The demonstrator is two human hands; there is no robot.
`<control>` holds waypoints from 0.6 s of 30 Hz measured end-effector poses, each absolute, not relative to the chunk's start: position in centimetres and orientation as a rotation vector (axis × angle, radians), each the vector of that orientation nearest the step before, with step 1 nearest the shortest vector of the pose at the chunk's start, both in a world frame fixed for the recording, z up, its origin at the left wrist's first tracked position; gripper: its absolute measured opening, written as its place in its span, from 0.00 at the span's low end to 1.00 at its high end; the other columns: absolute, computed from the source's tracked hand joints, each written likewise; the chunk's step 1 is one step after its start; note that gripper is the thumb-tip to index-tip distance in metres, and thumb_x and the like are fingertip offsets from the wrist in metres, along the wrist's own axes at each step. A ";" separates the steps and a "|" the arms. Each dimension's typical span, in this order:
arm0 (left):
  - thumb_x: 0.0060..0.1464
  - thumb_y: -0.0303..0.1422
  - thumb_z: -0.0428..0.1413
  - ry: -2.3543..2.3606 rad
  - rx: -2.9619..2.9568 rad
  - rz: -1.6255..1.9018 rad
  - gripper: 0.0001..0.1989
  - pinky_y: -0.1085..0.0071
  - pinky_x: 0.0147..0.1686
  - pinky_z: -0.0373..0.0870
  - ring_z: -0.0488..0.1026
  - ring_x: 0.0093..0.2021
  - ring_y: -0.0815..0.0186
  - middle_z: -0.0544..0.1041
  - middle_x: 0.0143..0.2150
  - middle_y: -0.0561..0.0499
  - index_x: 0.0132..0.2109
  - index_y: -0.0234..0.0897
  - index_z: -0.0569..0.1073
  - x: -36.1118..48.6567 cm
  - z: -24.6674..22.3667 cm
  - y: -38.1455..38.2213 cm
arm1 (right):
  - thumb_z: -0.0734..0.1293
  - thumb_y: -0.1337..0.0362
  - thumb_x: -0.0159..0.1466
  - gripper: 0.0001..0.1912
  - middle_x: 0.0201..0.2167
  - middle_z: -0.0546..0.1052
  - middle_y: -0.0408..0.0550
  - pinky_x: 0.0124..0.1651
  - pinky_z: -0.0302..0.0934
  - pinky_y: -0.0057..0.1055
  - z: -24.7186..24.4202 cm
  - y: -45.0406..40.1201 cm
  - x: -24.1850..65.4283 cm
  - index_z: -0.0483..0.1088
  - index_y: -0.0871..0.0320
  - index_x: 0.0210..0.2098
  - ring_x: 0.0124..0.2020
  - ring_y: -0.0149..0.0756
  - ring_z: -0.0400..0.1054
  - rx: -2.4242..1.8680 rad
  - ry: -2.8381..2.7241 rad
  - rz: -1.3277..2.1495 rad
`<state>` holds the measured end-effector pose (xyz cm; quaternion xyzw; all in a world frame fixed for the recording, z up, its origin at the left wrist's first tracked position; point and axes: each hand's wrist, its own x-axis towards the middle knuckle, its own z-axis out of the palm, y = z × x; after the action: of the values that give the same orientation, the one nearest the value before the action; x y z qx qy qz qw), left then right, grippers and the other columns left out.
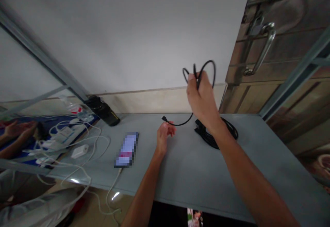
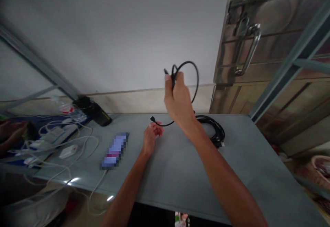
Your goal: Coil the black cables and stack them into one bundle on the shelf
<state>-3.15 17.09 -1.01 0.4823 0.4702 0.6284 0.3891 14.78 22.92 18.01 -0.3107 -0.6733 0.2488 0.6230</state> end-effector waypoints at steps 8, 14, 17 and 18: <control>0.68 0.63 0.50 1.168 0.929 1.722 0.30 0.65 0.34 0.70 0.78 0.34 0.60 0.80 0.35 0.47 0.47 0.41 0.77 -4.7 -1.0 18.5 | 0.53 0.51 0.85 0.21 0.43 0.82 0.59 0.41 0.62 0.34 14.2 23.0 11.2 0.67 0.60 0.56 0.43 0.47 0.78 -1.037 -2.328 0.534; 0.67 0.55 0.56 1.133 0.865 1.711 0.23 0.66 0.33 0.74 0.78 0.34 0.61 0.82 0.37 0.45 0.42 0.39 0.79 -5.3 -1.5 18.9 | 0.57 0.57 0.84 0.17 0.38 0.82 0.54 0.37 0.56 0.33 13.6 23.7 13.3 0.73 0.60 0.49 0.37 0.39 0.76 -0.778 -2.538 0.603; 0.67 0.51 0.58 1.104 0.859 1.742 0.20 0.65 0.35 0.75 0.79 0.35 0.61 0.82 0.37 0.45 0.43 0.38 0.80 -5.7 -1.9 19.0 | 0.58 0.54 0.84 0.20 0.32 0.79 0.49 0.35 0.56 0.31 14.5 24.5 15.3 0.74 0.59 0.44 0.31 0.34 0.72 -0.792 -2.373 0.673; 0.66 0.50 0.58 1.104 0.855 1.753 0.19 0.65 0.35 0.75 0.79 0.35 0.61 0.82 0.36 0.46 0.43 0.38 0.80 -6.0 -2.0 19.1 | 0.58 0.52 0.84 0.22 0.29 0.77 0.46 0.34 0.56 0.30 15.1 24.8 16.2 0.74 0.58 0.42 0.29 0.32 0.70 -0.791 -2.289 0.690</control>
<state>-5.96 19.06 -1.98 0.3435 0.4435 0.7042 0.4353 16.15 24.82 15.05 -0.2990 -0.8651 0.2609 0.3068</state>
